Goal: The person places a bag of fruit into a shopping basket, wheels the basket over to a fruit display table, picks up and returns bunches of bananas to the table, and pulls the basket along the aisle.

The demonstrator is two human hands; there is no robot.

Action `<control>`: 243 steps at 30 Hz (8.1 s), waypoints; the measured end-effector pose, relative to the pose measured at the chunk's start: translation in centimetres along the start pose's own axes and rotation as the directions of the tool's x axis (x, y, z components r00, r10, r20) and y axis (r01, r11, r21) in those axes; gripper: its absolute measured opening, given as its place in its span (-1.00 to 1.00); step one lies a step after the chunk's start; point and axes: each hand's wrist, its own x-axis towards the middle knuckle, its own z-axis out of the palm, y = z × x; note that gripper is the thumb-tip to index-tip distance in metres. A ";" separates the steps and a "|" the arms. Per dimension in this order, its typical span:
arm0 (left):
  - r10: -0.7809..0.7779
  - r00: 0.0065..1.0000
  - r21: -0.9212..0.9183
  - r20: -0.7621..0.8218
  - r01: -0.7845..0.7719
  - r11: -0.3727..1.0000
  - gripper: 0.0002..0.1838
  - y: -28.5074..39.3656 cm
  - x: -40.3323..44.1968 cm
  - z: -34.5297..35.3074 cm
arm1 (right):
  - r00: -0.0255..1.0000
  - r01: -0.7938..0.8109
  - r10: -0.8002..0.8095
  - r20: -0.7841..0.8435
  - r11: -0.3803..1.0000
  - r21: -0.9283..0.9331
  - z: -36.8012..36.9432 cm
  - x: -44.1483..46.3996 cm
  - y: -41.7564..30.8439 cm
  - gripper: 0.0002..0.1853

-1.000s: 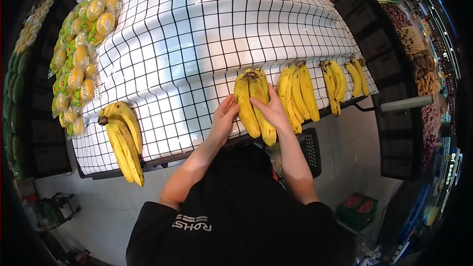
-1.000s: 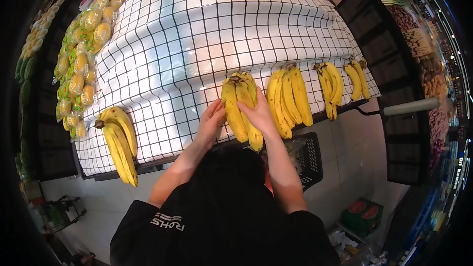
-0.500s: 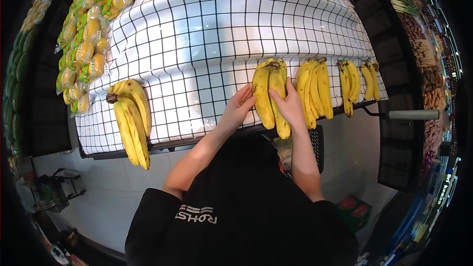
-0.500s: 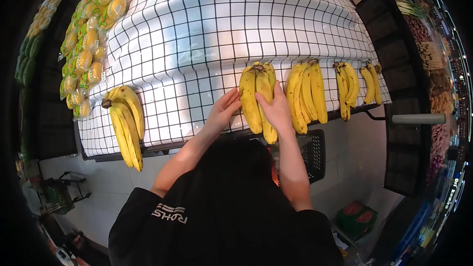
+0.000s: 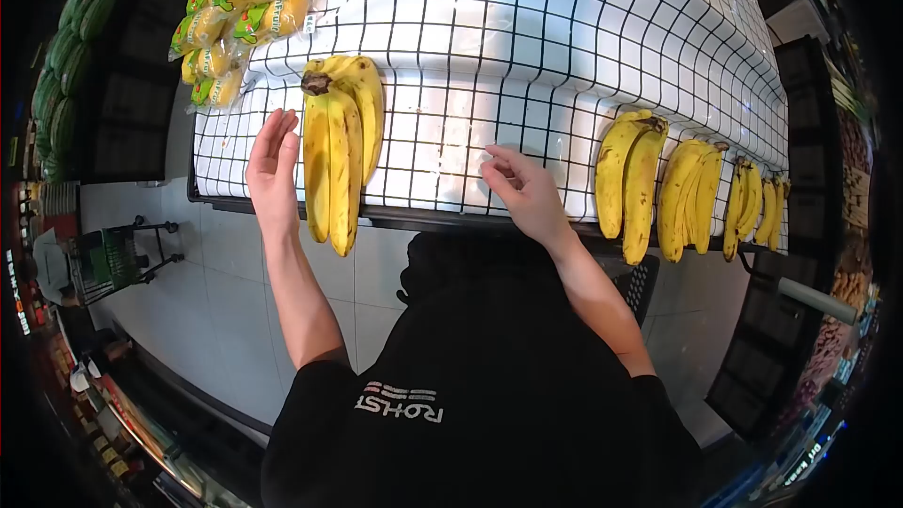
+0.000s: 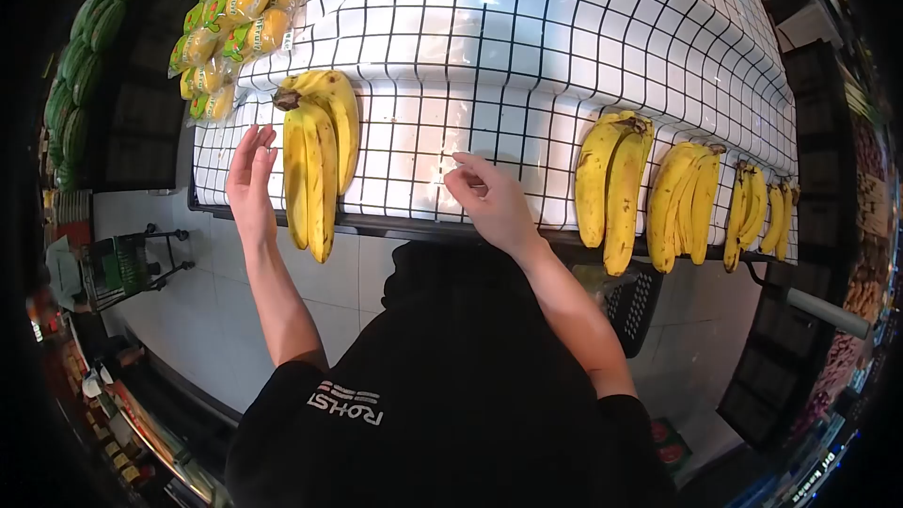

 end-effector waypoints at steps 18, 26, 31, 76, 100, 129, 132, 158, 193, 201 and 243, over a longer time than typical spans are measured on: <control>-0.173 0.978 -0.401 0.115 0.205 0.893 -0.23 -7.0 1.5 0.5 | 0.932 0.358 -0.344 0.112 0.829 -0.430 16.6 7.5 1.0 -0.06; -0.334 0.929 -0.596 0.157 0.359 0.718 -0.24 -3.1 -1.3 4.0 | 0.979 0.184 -0.197 0.059 0.967 0.175 12.7 6.5 -2.9 -0.14; -0.280 0.942 -0.541 0.184 0.335 0.771 -0.31 0.4 -1.5 5.4 | 0.994 -0.098 0.027 0.107 0.662 0.743 10.2 5.2 -6.3 -0.15; 0.092 0.838 -0.555 0.538 0.270 0.787 -0.22 2.2 7.0 20.9 | 0.937 0.304 -0.166 -0.306 0.820 0.485 -2.7 12.1 -8.8 -0.33; 0.310 0.805 -0.264 0.506 -0.198 0.944 -0.29 -1.4 10.6 22.9 | 0.868 0.393 -0.346 -0.356 0.917 0.067 -4.4 15.0 -5.5 -0.32; 0.318 0.889 -0.316 0.328 -0.214 0.924 -0.51 -1.6 10.4 23.2 | 0.846 0.431 -0.242 -0.475 0.836 0.340 -3.1 12.3 -3.2 -0.26; 0.298 0.893 -0.296 0.338 -0.200 0.934 -0.52 -1.3 10.2 23.1 | 0.858 0.395 -0.235 -0.457 0.871 0.293 -2.7 9.8 -2.6 -0.32; -0.359 0.727 -0.095 0.585 0.501 0.860 -0.48 -2.6 -11.4 18.4 | 0.801 -0.251 0.122 -0.587 0.957 -0.144 -15.9 -7.3 3.8 -0.25; 0.369 0.576 -0.310 0.729 -0.203 0.929 -0.19 2.8 -12.5 28.1 | 0.976 0.192 -0.003 -0.216 0.474 0.860 -14.2 -6.9 3.5 -0.50; 0.609 0.452 -0.363 0.651 -0.520 0.773 0.10 5.2 -13.6 25.7 | 0.956 0.047 -0.288 -0.049 -0.014 0.999 -10.9 -8.6 0.4 -0.40; -0.464 0.785 -0.579 0.410 0.617 0.532 -0.39 -6.8 -0.9 2.5 | 0.996 -0.084 0.071 0.057 0.956 0.281 13.9 5.0 -1.4 -0.07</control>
